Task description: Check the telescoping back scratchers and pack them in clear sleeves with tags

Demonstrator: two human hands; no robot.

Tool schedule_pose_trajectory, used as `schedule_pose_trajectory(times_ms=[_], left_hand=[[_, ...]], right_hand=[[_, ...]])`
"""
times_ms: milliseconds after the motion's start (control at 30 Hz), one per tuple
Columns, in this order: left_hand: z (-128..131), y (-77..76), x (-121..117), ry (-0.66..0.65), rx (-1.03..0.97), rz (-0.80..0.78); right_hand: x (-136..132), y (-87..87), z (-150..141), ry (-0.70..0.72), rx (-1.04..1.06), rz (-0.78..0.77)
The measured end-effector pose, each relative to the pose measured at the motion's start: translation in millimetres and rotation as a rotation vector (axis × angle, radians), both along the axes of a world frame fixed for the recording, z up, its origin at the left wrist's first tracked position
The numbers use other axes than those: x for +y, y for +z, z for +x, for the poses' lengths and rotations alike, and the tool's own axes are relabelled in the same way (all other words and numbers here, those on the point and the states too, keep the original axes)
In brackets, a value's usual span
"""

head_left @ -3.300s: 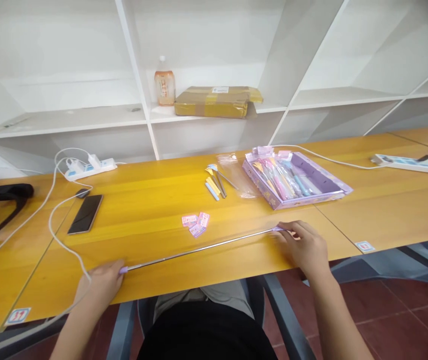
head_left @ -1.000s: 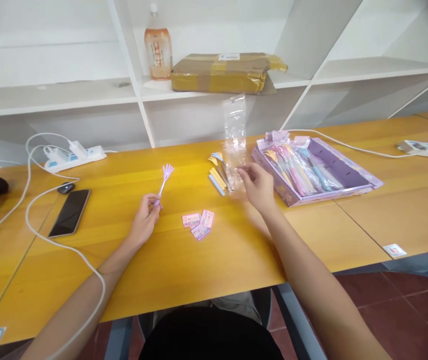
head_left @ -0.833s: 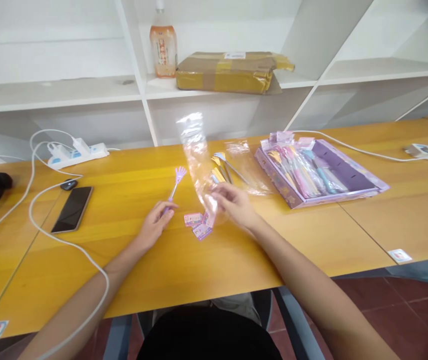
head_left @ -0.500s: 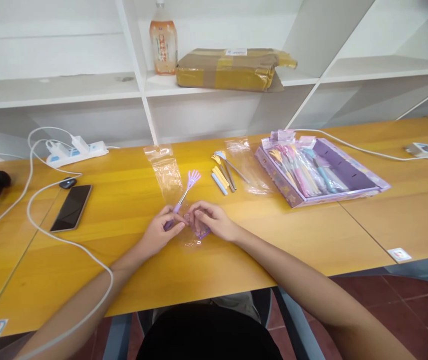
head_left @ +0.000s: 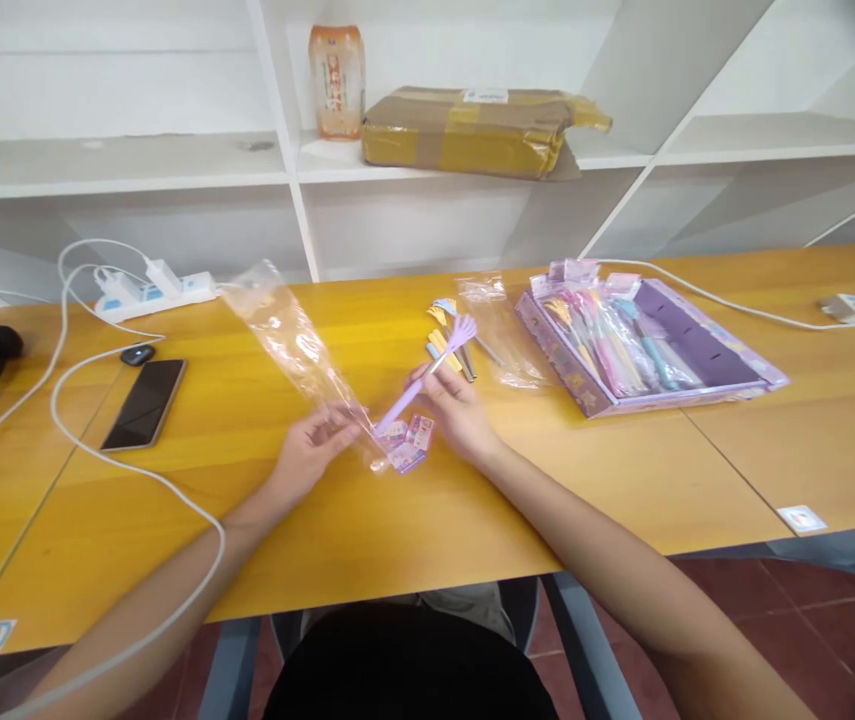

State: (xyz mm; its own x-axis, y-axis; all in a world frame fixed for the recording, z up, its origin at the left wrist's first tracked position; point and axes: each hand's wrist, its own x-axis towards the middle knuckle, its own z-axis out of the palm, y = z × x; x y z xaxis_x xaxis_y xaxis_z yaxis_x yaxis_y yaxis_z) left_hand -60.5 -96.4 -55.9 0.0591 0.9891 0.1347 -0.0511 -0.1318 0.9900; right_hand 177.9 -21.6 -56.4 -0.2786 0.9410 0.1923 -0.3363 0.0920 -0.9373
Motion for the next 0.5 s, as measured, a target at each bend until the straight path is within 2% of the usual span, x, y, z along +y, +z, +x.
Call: schedule_pose_trajectory(times_ms=[67, 167, 233, 333, 433, 500], left_hand=[[-3, -0.2, 4, 0.155, -0.173, -0.081], [-7, 2.1, 9, 0.296, -0.364, -0.143], [-11, 5.2, 11, 0.334, -0.435, -0.150], [-18, 10.3, 14, 0.364, -0.515, -0.145], [-24, 13.3, 16, 0.393, -0.561, -0.127], [-25, 13.6, 17, 0.406, -0.562, -0.113]], right_hand=[[2, 2.5, 7, 0.015, 0.076, -0.030], [-3, 2.9, 13, 0.166, -0.042, -0.023], [-11, 3.1, 14, 0.286, -0.196, 0.020], [-19, 5.6, 12, 0.402, -0.430, 0.166], [-19, 7.3, 10, 0.432, -0.584, 0.337], [-17, 6.2, 10, 0.421, -0.627, 0.393]])
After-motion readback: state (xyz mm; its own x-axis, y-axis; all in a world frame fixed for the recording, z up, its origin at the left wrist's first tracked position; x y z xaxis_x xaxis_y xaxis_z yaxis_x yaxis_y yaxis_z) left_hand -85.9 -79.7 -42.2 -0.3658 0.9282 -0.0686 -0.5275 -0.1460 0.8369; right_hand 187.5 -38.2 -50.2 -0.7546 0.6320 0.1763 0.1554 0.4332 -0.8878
